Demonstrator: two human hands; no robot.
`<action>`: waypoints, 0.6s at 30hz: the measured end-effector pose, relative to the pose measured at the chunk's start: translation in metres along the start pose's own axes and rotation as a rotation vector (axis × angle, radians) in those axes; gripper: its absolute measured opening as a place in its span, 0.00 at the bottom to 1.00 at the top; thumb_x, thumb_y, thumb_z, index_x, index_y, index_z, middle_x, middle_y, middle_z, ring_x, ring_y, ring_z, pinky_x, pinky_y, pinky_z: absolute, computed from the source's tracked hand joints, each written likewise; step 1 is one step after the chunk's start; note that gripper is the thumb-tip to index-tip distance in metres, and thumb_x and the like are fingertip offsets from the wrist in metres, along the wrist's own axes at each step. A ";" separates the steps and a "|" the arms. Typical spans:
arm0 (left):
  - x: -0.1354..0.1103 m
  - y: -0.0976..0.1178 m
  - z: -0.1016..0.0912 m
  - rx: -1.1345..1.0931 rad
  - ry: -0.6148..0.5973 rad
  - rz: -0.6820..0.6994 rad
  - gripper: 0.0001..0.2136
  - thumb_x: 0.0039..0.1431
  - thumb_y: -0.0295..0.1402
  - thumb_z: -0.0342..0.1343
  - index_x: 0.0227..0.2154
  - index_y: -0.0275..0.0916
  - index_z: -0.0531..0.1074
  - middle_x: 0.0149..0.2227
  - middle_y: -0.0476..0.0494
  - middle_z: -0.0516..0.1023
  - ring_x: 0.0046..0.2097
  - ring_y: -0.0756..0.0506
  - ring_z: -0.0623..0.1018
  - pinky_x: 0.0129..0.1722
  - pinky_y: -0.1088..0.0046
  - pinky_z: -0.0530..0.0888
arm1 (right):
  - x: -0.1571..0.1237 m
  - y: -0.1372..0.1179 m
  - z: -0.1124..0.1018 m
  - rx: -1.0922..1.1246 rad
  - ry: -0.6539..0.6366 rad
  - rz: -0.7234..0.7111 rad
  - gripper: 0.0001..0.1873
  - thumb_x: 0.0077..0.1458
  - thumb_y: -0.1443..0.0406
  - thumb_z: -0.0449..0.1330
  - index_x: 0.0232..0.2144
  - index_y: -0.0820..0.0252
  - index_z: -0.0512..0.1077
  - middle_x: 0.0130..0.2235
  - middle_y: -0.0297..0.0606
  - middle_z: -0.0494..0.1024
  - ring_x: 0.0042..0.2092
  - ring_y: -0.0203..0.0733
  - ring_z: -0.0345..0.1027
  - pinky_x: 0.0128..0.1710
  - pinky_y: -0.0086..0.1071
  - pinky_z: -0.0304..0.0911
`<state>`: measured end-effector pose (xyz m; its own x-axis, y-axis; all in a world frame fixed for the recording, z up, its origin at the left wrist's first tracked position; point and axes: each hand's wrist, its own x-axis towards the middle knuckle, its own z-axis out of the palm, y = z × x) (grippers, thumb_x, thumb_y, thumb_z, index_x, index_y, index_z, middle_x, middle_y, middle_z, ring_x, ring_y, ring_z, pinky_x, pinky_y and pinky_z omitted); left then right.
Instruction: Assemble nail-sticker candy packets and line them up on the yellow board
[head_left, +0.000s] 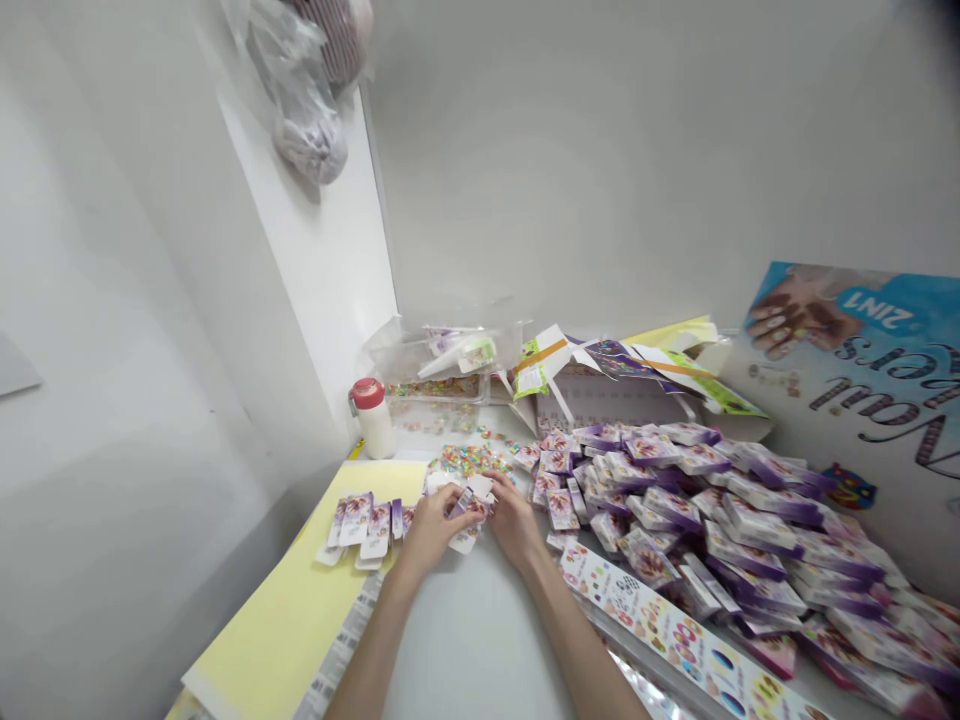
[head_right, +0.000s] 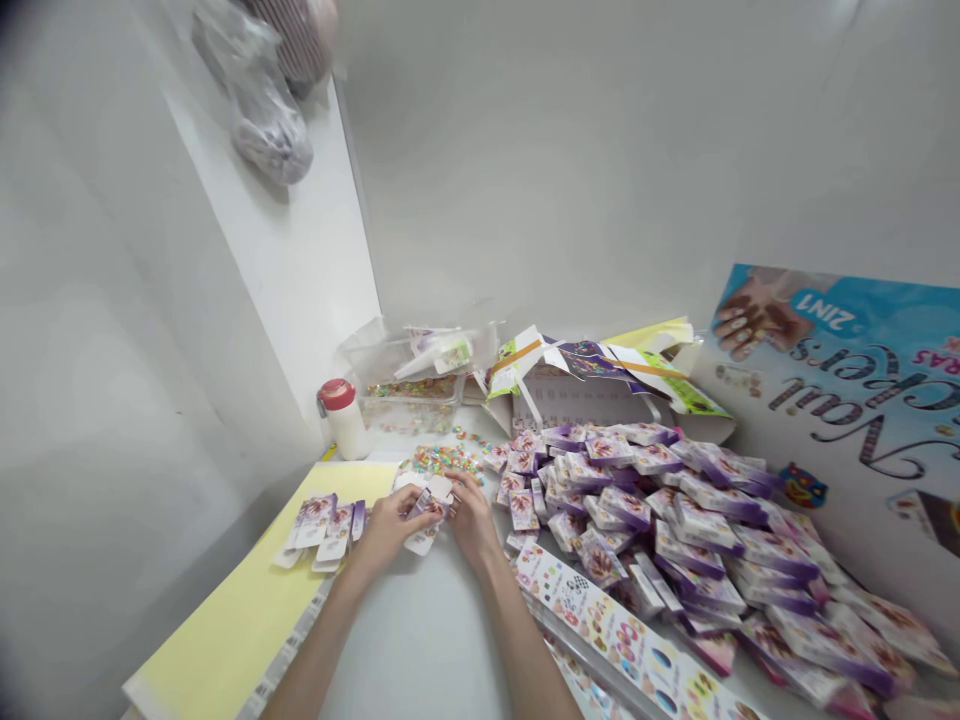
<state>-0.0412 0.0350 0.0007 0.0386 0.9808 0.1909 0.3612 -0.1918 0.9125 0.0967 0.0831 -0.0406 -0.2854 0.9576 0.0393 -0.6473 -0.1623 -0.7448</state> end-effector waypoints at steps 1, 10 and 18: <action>0.000 0.000 0.001 -0.014 0.002 0.001 0.14 0.46 0.41 0.61 0.35 0.39 0.72 0.27 0.50 0.75 0.31 0.46 0.74 0.32 0.74 0.68 | -0.001 0.000 0.000 0.044 -0.019 0.012 0.15 0.41 0.59 0.64 0.35 0.54 0.73 0.32 0.34 0.74 0.30 0.39 0.66 0.30 0.30 0.59; 0.000 0.002 0.009 -0.241 -0.061 -0.022 0.32 0.49 0.38 0.61 0.56 0.40 0.57 0.22 0.56 0.68 0.26 0.49 0.70 0.27 0.76 0.65 | -0.005 -0.005 0.002 0.150 -0.064 0.042 0.14 0.43 0.63 0.62 0.36 0.55 0.73 0.34 0.37 0.76 0.31 0.42 0.68 0.30 0.32 0.61; -0.002 0.007 0.007 -0.246 -0.111 0.038 0.14 0.52 0.36 0.58 0.41 0.40 0.66 0.29 0.51 0.72 0.32 0.48 0.73 0.34 0.74 0.67 | -0.005 -0.005 0.001 0.235 -0.106 0.087 0.18 0.42 0.66 0.62 0.39 0.55 0.72 0.30 0.31 0.75 0.27 0.35 0.65 0.25 0.26 0.59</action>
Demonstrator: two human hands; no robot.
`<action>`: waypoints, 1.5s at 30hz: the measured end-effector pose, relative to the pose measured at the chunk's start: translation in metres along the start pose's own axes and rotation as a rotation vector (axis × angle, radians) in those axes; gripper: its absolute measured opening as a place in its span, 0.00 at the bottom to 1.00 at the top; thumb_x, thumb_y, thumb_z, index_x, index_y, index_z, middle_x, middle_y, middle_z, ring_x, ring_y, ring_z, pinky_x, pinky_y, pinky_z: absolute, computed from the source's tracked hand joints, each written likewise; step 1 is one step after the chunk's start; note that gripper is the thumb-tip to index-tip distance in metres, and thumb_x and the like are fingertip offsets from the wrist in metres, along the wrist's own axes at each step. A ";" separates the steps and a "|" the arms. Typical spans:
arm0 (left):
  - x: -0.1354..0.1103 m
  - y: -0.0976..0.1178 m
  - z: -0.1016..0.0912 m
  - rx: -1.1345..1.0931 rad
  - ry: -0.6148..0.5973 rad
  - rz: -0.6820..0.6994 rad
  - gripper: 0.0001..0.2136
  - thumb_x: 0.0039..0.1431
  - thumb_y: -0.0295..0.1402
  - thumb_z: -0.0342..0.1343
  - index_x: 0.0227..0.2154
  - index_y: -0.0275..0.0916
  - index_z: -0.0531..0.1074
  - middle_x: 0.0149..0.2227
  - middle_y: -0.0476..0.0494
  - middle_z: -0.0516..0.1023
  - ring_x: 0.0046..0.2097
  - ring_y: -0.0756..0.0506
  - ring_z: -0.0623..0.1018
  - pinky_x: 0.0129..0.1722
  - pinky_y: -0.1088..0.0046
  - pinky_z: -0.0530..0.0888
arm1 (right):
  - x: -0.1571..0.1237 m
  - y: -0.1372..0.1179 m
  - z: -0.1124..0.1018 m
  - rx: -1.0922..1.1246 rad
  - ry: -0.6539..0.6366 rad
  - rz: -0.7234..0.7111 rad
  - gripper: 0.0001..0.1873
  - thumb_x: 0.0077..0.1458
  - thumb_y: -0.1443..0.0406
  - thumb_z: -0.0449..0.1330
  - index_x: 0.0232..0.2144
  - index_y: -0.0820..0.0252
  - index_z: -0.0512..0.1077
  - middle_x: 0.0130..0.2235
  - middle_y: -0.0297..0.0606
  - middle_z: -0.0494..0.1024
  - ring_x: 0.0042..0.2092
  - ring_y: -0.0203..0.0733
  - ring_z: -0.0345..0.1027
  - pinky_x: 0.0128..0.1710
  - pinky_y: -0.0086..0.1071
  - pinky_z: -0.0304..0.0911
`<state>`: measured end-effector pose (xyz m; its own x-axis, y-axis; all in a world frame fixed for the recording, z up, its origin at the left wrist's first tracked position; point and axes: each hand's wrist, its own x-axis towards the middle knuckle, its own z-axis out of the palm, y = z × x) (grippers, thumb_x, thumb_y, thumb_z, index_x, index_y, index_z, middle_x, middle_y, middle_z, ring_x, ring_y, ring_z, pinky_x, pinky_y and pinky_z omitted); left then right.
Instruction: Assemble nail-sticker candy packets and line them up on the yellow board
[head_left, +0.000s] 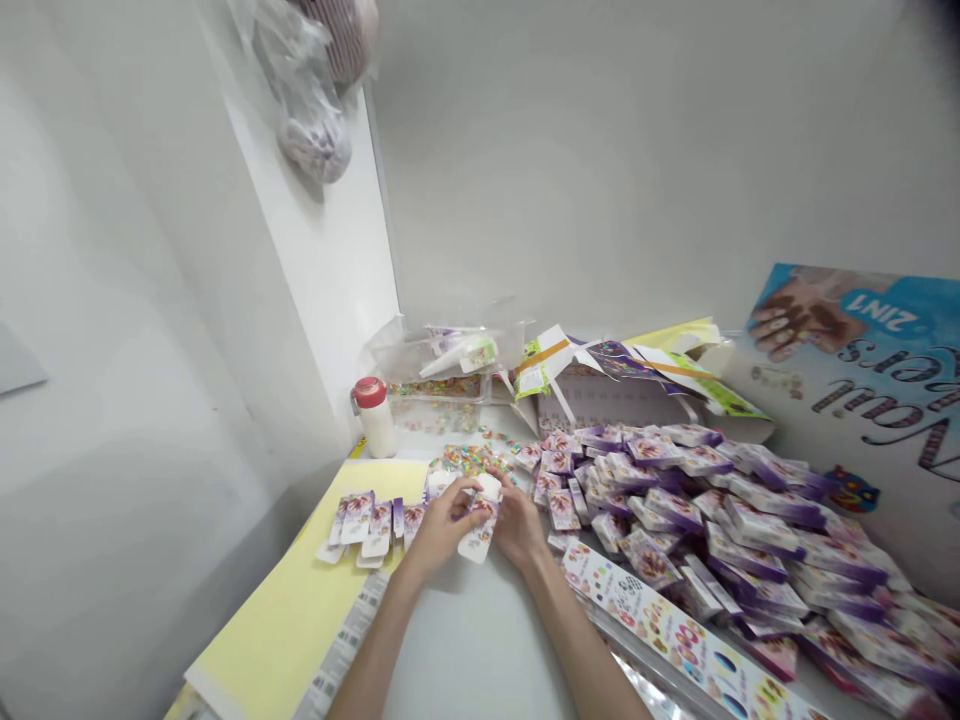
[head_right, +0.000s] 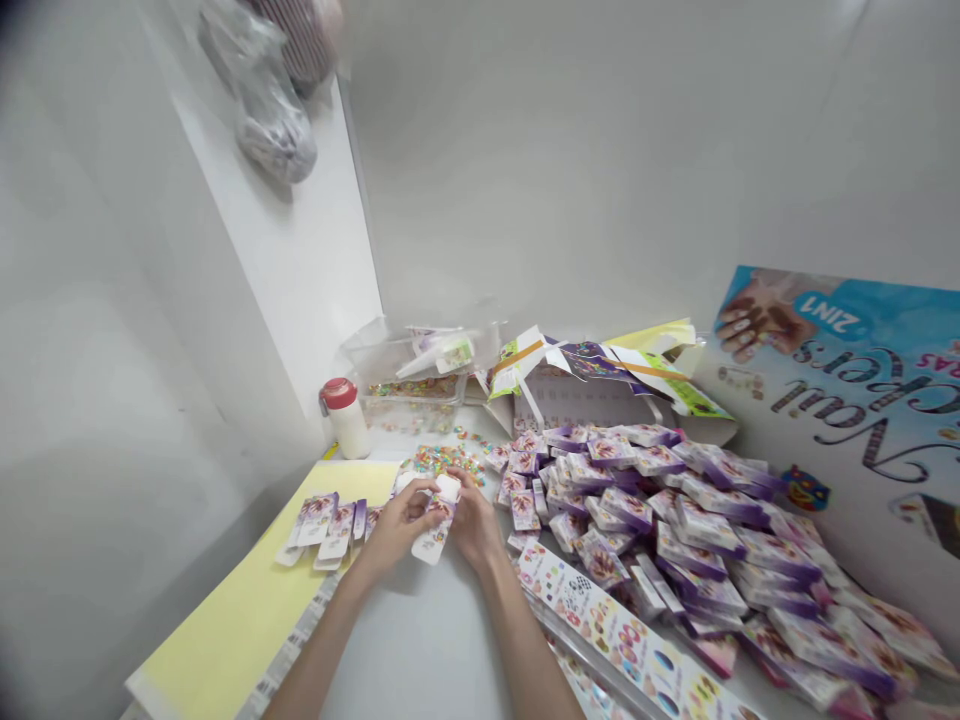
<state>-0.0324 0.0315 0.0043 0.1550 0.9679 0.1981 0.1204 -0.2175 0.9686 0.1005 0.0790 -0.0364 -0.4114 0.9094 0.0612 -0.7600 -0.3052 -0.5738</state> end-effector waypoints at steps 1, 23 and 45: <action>0.000 0.000 -0.001 0.002 -0.004 -0.002 0.13 0.52 0.36 0.58 0.40 0.40 0.67 0.28 0.51 0.72 0.32 0.48 0.73 0.34 0.74 0.67 | 0.000 0.000 0.000 -0.005 -0.001 0.000 0.18 0.42 0.66 0.62 0.40 0.54 0.72 0.31 0.31 0.76 0.27 0.35 0.66 0.25 0.26 0.60; 0.000 -0.002 -0.013 0.164 -0.017 0.014 0.11 0.52 0.37 0.58 0.38 0.40 0.72 0.31 0.50 0.73 0.34 0.48 0.72 0.34 0.75 0.69 | 0.001 0.006 -0.004 -0.136 0.030 0.103 0.17 0.34 0.71 0.67 0.32 0.56 0.74 0.25 0.28 0.74 0.22 0.30 0.62 0.23 0.24 0.53; 0.001 -0.011 -0.017 0.237 0.073 0.026 0.18 0.52 0.38 0.58 0.47 0.43 0.68 0.30 0.51 0.72 0.35 0.46 0.75 0.36 0.72 0.71 | 0.007 0.012 -0.004 -0.308 0.107 -0.043 0.17 0.35 0.56 0.71 0.25 0.60 0.76 0.27 0.32 0.73 0.26 0.32 0.61 0.25 0.26 0.55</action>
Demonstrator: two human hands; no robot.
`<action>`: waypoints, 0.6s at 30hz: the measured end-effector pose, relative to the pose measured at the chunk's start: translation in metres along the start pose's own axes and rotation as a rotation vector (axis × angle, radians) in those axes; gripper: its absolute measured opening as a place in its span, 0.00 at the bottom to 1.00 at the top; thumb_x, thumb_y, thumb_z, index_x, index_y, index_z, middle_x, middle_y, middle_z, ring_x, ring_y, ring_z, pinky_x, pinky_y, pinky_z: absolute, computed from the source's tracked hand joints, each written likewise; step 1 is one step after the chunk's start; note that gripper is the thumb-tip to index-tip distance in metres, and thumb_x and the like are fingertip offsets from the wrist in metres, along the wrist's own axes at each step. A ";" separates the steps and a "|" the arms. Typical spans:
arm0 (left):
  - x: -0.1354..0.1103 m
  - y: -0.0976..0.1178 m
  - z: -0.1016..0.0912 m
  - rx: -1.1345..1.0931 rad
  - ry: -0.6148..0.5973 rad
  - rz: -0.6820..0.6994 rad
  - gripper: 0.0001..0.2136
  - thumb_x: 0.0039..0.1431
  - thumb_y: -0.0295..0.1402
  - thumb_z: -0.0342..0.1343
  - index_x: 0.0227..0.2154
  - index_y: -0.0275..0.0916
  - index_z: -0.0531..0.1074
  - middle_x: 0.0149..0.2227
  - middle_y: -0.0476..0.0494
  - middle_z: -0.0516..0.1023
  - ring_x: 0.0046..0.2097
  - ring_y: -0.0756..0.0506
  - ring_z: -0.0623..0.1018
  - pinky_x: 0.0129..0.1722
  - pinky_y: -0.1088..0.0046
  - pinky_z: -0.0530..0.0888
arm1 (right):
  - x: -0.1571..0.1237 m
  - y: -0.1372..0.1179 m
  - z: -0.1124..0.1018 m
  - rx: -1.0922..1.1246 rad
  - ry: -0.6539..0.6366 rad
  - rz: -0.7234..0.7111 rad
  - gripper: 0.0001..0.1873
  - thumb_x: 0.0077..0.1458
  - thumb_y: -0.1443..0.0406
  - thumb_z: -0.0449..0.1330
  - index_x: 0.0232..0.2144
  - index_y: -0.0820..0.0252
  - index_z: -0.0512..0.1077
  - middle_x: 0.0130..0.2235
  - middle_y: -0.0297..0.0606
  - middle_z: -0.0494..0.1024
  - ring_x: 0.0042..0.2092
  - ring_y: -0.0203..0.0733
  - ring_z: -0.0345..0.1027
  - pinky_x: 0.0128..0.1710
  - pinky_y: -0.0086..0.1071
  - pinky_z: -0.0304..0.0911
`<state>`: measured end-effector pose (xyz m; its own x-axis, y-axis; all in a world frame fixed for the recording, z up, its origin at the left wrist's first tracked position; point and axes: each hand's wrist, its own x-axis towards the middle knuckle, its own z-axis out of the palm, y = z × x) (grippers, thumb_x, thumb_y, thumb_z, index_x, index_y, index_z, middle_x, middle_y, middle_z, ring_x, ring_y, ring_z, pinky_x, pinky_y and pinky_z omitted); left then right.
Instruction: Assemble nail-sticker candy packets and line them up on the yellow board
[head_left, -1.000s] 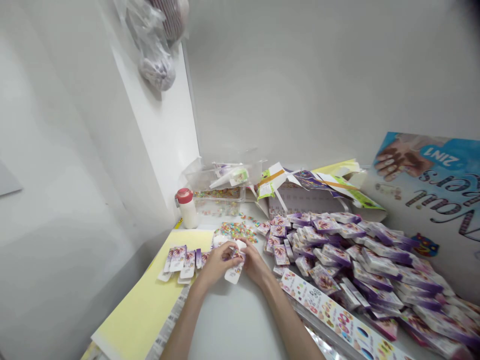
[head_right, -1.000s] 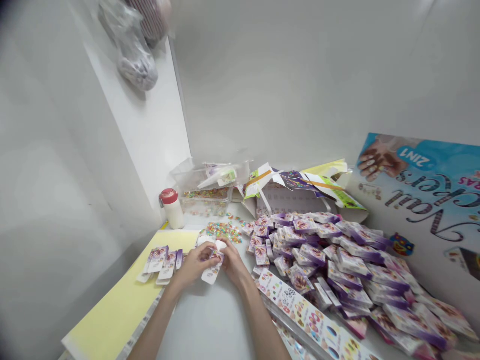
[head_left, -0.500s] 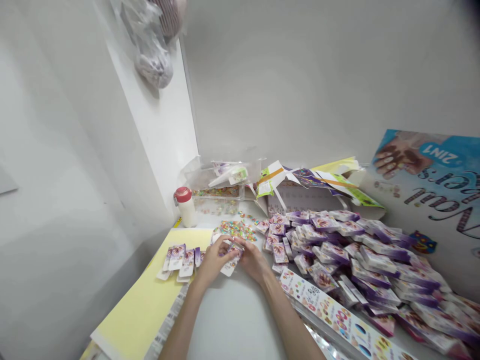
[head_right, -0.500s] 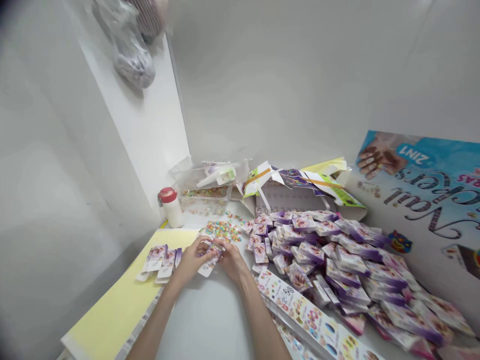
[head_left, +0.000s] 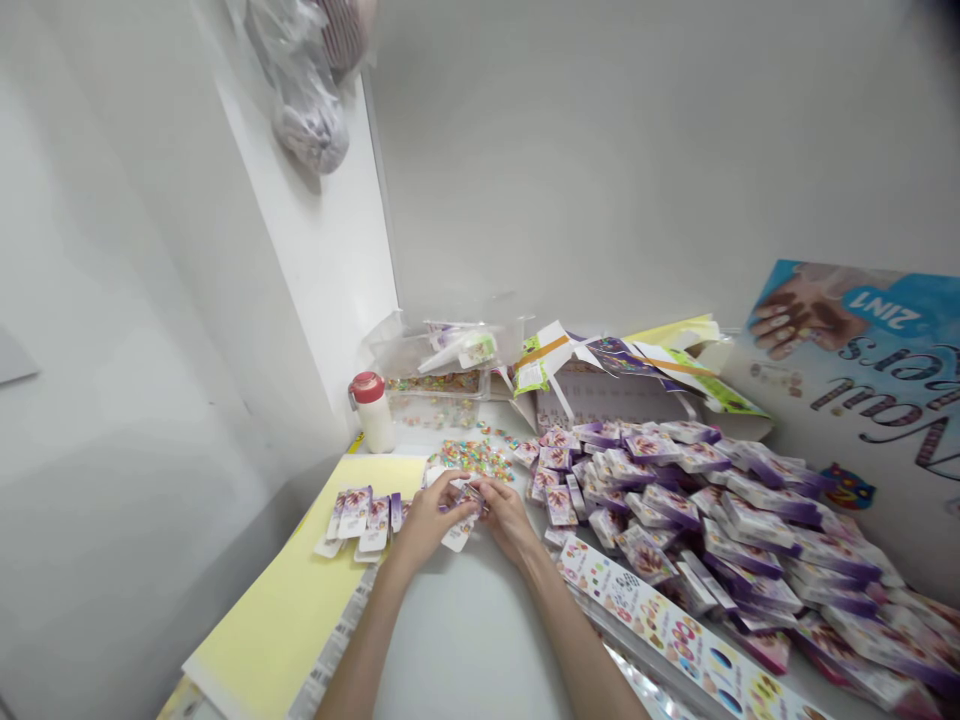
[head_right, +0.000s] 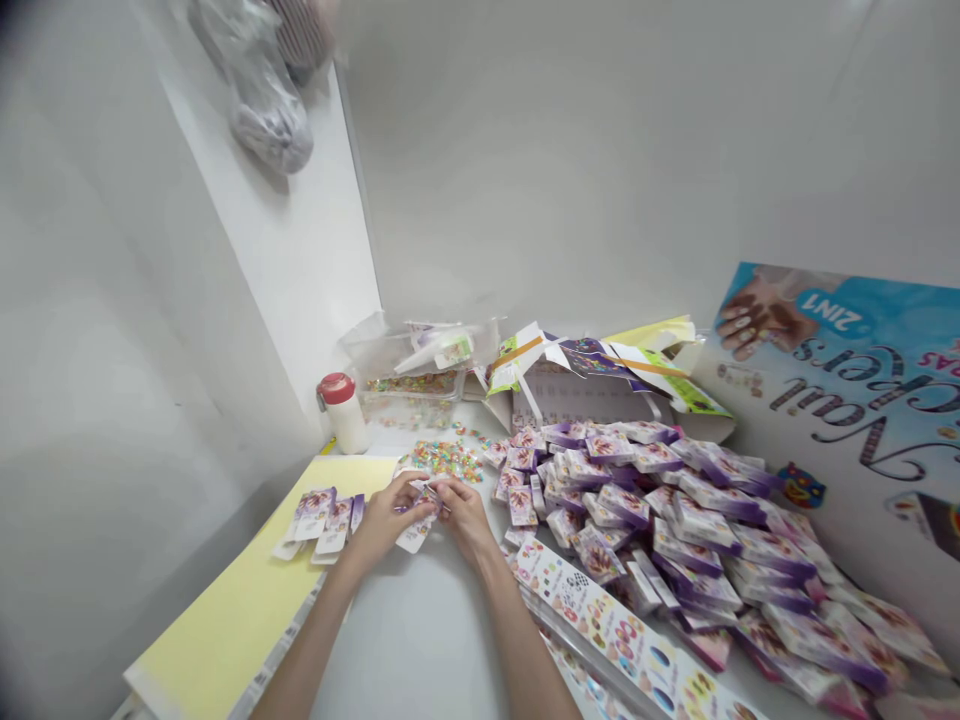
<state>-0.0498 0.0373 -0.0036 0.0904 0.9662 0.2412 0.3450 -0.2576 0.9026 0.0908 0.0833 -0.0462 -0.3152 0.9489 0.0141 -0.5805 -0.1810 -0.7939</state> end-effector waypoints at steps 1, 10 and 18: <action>0.000 0.001 0.000 0.015 0.005 -0.001 0.18 0.52 0.38 0.58 0.46 0.43 0.68 0.30 0.51 0.72 0.35 0.46 0.75 0.36 0.72 0.71 | 0.000 0.000 0.000 0.002 -0.004 0.002 0.17 0.34 0.56 0.72 0.26 0.60 0.76 0.28 0.33 0.73 0.27 0.33 0.62 0.26 0.26 0.55; -0.001 -0.001 0.000 0.036 -0.003 0.000 0.20 0.51 0.37 0.58 0.48 0.43 0.68 0.28 0.52 0.71 0.33 0.47 0.73 0.35 0.73 0.69 | 0.000 0.000 -0.002 0.063 -0.062 0.028 0.14 0.38 0.59 0.71 0.24 0.61 0.74 0.24 0.30 0.70 0.26 0.32 0.61 0.26 0.26 0.55; -0.002 0.003 0.000 0.088 -0.030 0.024 0.21 0.52 0.37 0.58 0.50 0.45 0.67 0.30 0.52 0.73 0.35 0.47 0.73 0.36 0.73 0.68 | -0.001 -0.001 -0.002 0.095 -0.070 0.050 0.11 0.34 0.66 0.71 0.23 0.59 0.74 0.24 0.30 0.73 0.25 0.32 0.63 0.27 0.27 0.55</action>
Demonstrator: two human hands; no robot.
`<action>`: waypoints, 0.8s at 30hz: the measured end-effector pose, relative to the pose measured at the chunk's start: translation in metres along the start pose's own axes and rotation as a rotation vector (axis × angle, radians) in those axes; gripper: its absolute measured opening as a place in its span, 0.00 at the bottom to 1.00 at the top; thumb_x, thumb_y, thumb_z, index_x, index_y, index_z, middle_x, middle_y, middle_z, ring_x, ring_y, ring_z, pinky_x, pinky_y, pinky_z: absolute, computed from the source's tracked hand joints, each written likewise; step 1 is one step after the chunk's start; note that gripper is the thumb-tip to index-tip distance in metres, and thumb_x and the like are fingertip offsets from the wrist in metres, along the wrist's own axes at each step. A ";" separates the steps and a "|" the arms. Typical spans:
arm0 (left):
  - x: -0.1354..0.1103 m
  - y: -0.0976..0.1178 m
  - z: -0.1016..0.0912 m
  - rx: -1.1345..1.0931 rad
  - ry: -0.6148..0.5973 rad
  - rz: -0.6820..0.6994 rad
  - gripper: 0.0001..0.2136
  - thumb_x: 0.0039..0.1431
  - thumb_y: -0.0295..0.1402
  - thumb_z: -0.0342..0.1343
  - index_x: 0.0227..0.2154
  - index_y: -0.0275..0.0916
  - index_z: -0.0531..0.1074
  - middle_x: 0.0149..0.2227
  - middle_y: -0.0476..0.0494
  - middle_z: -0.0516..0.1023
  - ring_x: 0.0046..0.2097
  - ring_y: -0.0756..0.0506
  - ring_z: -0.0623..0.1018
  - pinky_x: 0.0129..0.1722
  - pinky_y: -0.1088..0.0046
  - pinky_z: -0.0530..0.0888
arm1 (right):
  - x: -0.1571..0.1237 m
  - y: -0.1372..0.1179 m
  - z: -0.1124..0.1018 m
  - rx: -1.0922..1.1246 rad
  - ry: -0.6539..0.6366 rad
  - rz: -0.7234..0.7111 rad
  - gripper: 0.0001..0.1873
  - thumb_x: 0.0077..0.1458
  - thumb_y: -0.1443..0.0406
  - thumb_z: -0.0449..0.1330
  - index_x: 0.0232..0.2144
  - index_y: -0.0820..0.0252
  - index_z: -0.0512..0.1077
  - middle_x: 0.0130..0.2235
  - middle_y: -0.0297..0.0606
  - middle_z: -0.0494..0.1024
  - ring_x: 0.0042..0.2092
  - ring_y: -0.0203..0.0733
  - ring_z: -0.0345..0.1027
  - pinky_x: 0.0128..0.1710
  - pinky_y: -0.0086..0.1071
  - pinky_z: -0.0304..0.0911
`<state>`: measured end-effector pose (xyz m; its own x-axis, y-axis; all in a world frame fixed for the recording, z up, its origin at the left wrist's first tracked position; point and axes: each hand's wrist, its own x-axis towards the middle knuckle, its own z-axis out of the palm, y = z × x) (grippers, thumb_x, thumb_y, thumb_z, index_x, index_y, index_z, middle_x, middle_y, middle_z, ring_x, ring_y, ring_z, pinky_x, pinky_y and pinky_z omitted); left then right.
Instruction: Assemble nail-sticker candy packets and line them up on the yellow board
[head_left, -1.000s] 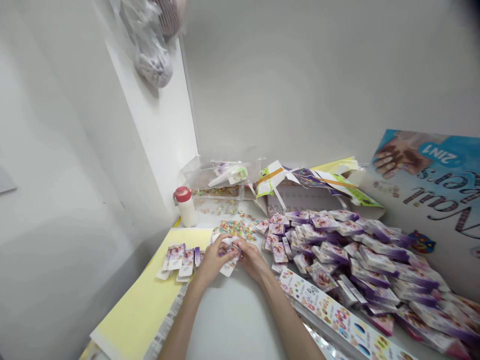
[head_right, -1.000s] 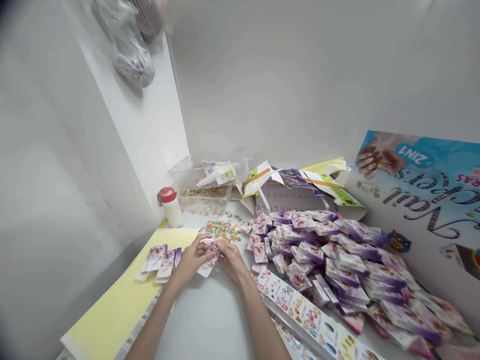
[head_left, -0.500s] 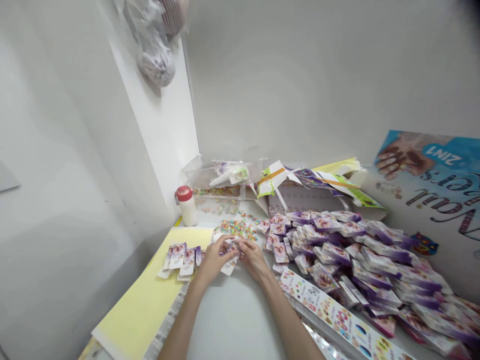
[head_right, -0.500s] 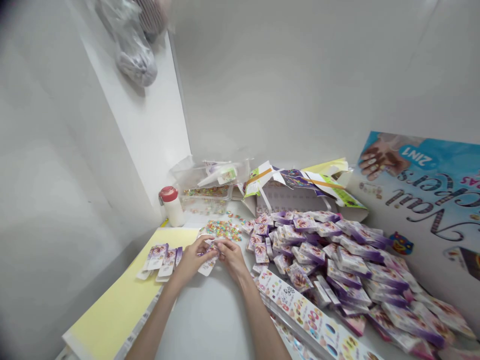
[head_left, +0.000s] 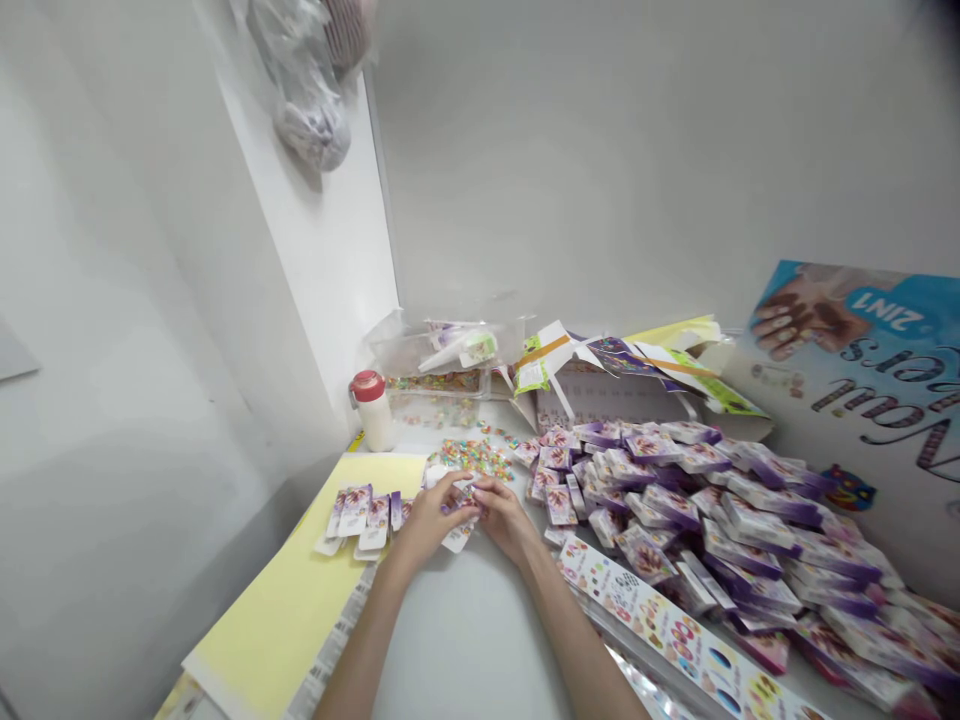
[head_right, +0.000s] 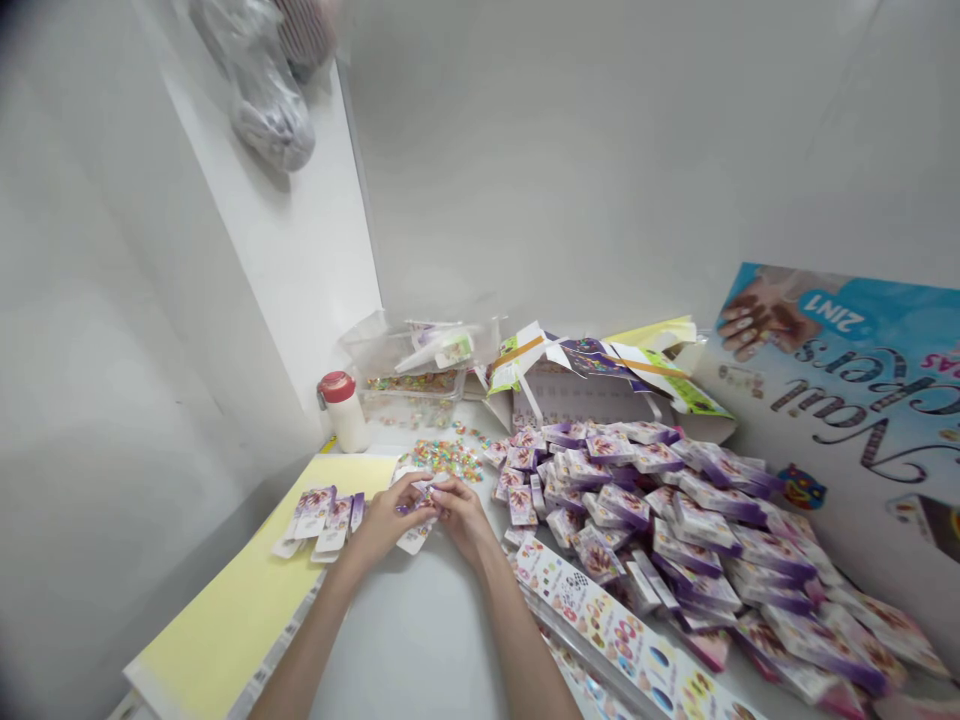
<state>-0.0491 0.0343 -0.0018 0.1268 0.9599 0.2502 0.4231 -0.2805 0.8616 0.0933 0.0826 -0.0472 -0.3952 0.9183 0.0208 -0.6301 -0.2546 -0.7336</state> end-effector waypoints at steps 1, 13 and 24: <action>0.000 0.000 0.000 0.009 0.000 -0.002 0.21 0.51 0.37 0.58 0.50 0.45 0.67 0.30 0.52 0.73 0.35 0.47 0.73 0.36 0.73 0.68 | 0.000 0.000 0.000 -0.001 0.006 0.000 0.11 0.34 0.67 0.71 0.23 0.59 0.74 0.23 0.30 0.73 0.25 0.32 0.63 0.26 0.27 0.55; 0.002 -0.008 0.000 0.010 0.024 0.010 0.20 0.52 0.38 0.57 0.49 0.44 0.66 0.28 0.53 0.71 0.32 0.47 0.72 0.34 0.73 0.68 | 0.000 -0.002 0.002 -0.181 0.005 -0.077 0.06 0.38 0.64 0.70 0.21 0.59 0.77 0.21 0.30 0.69 0.22 0.30 0.52 0.22 0.28 0.46; 0.000 0.000 0.004 -0.031 0.090 -0.023 0.10 0.55 0.39 0.53 0.39 0.42 0.65 0.26 0.54 0.71 0.31 0.48 0.73 0.33 0.75 0.67 | 0.006 -0.001 -0.005 -0.303 -0.003 -0.145 0.13 0.48 0.55 0.62 0.25 0.59 0.78 0.23 0.31 0.66 0.25 0.33 0.52 0.24 0.28 0.46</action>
<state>-0.0454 0.0345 -0.0033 0.0352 0.9629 0.2675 0.3970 -0.2591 0.8805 0.0948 0.0903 -0.0503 -0.3185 0.9374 0.1411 -0.4524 -0.0195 -0.8916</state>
